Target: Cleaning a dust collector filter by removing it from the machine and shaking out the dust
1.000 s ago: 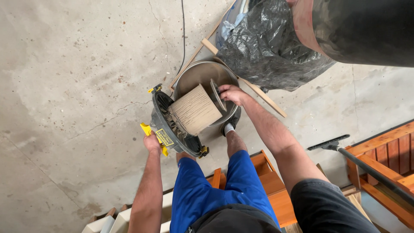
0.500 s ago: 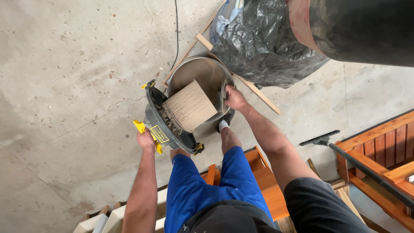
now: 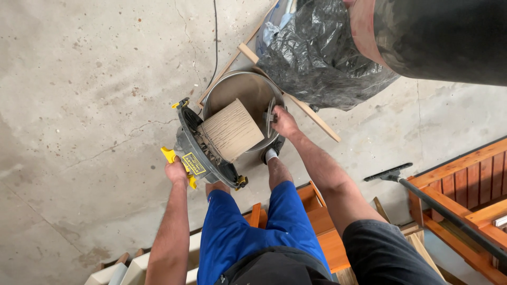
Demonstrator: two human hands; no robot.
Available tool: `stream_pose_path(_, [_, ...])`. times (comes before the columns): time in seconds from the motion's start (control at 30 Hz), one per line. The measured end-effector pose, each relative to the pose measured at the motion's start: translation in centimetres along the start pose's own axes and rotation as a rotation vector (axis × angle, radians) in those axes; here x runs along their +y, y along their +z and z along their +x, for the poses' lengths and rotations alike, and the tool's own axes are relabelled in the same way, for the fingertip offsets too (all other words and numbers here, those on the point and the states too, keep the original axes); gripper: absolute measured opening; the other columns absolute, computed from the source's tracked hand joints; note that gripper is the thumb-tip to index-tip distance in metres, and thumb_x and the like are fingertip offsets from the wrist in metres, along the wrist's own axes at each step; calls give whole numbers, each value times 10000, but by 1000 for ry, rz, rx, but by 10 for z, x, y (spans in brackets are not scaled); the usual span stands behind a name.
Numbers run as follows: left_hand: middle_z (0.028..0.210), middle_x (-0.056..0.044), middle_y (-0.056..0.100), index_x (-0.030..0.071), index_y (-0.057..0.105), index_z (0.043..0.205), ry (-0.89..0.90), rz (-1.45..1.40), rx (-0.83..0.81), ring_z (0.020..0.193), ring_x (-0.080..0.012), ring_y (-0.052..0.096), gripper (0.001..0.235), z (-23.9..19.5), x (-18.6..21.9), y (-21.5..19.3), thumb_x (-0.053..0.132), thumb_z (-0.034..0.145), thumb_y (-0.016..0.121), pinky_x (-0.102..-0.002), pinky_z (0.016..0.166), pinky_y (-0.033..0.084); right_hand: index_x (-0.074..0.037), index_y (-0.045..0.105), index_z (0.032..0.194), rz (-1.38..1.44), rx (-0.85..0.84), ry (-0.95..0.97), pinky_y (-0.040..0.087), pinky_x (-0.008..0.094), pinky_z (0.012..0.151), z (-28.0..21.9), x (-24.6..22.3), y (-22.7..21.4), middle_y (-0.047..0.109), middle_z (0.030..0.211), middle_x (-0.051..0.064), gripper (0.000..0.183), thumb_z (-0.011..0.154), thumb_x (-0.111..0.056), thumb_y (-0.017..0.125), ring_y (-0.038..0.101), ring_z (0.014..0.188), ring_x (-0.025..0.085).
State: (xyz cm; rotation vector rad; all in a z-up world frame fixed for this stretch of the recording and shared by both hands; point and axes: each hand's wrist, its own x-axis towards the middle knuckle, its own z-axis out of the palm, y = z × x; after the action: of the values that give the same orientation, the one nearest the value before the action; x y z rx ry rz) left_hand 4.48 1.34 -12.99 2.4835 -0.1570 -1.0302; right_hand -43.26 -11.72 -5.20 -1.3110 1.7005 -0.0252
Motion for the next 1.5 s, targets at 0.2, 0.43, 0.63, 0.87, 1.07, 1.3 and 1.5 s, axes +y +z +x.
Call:
stream_pose_path(0.2, [717,-192,572,27,645,1111,10,-40,-27,533,-339,595,307,-23,21,-5,291,956,632,-434,385,513,-124,583,1147,86,109,12,569,492,923,-14,-12,-13,644,1044,172,419,787,-150,797,680,1059,416])
stream_pose_path(0.43, [701,-152,564,40,643,1105,32,-60,-42,505,-304,596,301,-18,22,-1,306,965,634,-403,380,497,-179,661,1254,97,162,-118,578,479,898,-71,-23,-43,665,1090,142,462,819,-249,801,691,1037,379])
stream_pose_path(0.63, [721,-145,559,58,634,1109,45,-47,-79,494,-291,572,272,-42,39,-14,299,983,643,-401,370,473,-223,701,1274,210,69,-192,591,412,820,-179,-113,-144,677,953,65,481,807,-207,816,720,921,268])
stream_pose_path(0.87, [737,-202,577,27,649,1124,54,-39,-58,512,-341,590,330,-23,25,-9,322,977,670,-431,385,487,-83,684,1314,-152,438,-491,553,479,913,-209,-133,-259,667,1086,160,512,821,-138,812,673,1024,388])
stream_pose_path(1.07, [733,-202,589,46,680,1099,78,-31,-37,524,-356,613,321,-21,20,-6,334,956,688,-431,385,499,-40,684,1305,-293,487,-557,524,485,972,-176,-144,-262,660,1137,175,477,856,-163,788,648,1101,395])
stream_pose_path(1.3, [770,-238,607,5,681,1091,78,-34,-4,568,-361,616,357,-60,48,-17,327,940,711,-452,398,473,-27,680,1294,-262,564,-484,523,493,972,-123,-182,-250,657,1152,186,466,867,-185,780,645,1080,426])
stream_pose_path(1.5, [840,-253,653,-1,701,1077,109,47,-14,744,-421,682,383,-68,50,-22,353,932,714,-495,504,528,-13,683,1272,-296,672,-355,517,516,952,-77,-174,-246,639,1113,214,472,850,-205,773,639,1031,450])
